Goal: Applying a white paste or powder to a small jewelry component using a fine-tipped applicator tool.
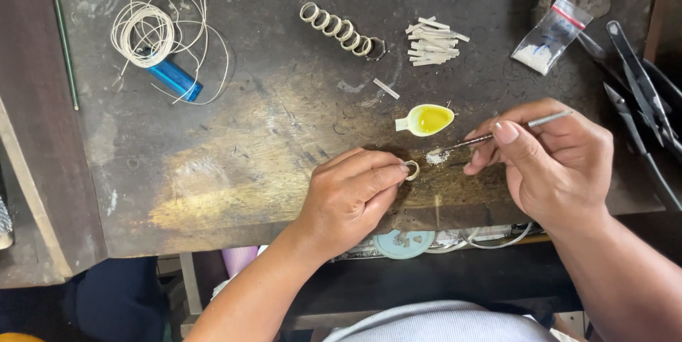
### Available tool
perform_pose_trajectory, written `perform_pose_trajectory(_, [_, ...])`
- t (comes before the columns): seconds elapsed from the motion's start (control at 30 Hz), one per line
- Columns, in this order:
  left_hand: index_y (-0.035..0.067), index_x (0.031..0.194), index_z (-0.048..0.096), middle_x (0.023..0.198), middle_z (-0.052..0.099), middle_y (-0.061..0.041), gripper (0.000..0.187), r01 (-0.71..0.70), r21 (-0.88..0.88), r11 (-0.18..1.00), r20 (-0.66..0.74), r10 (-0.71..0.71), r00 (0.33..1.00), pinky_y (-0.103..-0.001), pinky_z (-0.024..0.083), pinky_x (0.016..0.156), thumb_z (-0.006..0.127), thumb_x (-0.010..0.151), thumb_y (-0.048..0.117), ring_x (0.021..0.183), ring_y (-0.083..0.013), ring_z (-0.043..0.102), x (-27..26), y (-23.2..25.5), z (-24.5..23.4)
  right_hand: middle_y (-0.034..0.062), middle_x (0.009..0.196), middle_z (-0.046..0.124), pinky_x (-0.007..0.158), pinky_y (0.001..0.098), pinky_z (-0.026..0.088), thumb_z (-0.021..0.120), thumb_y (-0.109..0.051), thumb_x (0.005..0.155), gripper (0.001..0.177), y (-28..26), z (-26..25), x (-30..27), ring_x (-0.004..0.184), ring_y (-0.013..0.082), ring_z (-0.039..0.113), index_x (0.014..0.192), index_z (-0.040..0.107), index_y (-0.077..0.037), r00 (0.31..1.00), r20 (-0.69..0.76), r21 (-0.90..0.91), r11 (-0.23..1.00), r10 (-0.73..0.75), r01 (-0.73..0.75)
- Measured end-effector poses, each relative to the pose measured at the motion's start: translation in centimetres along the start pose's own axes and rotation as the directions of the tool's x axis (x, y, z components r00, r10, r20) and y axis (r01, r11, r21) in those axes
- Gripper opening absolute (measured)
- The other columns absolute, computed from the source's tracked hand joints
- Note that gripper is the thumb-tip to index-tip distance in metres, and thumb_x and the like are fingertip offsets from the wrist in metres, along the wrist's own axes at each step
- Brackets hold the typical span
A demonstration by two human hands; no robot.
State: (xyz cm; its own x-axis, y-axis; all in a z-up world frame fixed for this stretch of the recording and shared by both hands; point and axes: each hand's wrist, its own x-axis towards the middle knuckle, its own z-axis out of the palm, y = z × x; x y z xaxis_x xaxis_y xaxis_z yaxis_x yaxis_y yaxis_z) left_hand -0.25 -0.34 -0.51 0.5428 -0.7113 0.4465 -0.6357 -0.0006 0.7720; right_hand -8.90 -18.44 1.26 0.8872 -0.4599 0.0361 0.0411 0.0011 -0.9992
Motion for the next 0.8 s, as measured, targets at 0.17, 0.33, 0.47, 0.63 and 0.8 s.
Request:
perform_pose_trajectory(0.17, [0.005,0.085,0.059,0.082,0.060,-0.008,0.015,0.010,0.031,0.999,0.012,-0.010,1.000,-0.030,0.048,0.059,0.064,0.077,-0.007,0.066,-0.0214,0.057,0.02,0.06,0.05,0.0240,0.072,0.057,0.055,0.0284,0.053,0.047,0.004,0.090,0.011,-0.65,0.10,0.62,0.059,0.0250,0.062,0.086,0.046,0.013,0.973,0.032,-0.393,0.892,-0.230,0.224])
perform_pose_trajectory(0.33, [0.004,0.084,0.059,0.082,0.059,-0.008,0.012,0.020,0.032,0.999,0.026,-0.020,0.999,-0.028,0.046,0.058,0.063,0.079,-0.005,0.064,-0.0207,0.054,0.13,0.15,-0.07,0.0162,0.067,0.059,0.055,0.0246,0.049,0.053,0.005,0.090,0.007,-0.50,0.16,0.74,0.060,0.0202,0.062,0.088,0.051,0.012,0.953,0.052,-0.539,0.795,-0.299,0.278])
perform_pose_trajectory(0.47, [0.004,0.084,0.060,0.082,0.059,-0.007,0.012,0.029,0.017,0.999,0.020,-0.029,0.999,-0.028,0.047,0.058,0.063,0.079,-0.006,0.064,-0.0203,0.055,0.18,0.18,-0.06,0.0144,0.066,0.060,0.052,0.0220,0.046,0.055,0.002,0.090,0.009,-0.19,-0.04,0.72,0.062,0.0193,0.063,0.088,0.053,0.011,0.946,0.071,-0.574,0.763,-0.315,0.297])
perform_pose_trajectory(0.63, [0.004,0.084,0.059,0.081,0.058,-0.006,0.014,0.021,0.024,0.999,0.012,-0.021,1.000,-0.028,0.046,0.058,0.063,0.078,-0.008,0.063,-0.0204,0.053,0.18,0.14,0.00,0.0146,0.066,0.059,0.054,0.0237,0.046,0.055,0.002,0.090,0.009,-0.37,0.11,0.74,0.061,0.0196,0.062,0.087,0.052,0.010,0.945,0.066,-0.573,0.763,-0.320,0.299])
perform_pose_trajectory(0.8, [0.004,0.084,0.059,0.081,0.059,-0.007,0.013,0.021,0.020,1.000,0.016,-0.021,1.000,-0.028,0.047,0.058,0.064,0.078,-0.007,0.064,-0.0211,0.055,0.19,0.12,-0.02,0.0188,0.067,0.058,0.055,0.0267,0.050,0.050,0.006,0.091,0.007,-0.54,0.18,0.78,0.059,0.0224,0.062,0.088,0.048,0.012,0.957,0.045,-0.497,0.824,-0.287,0.270])
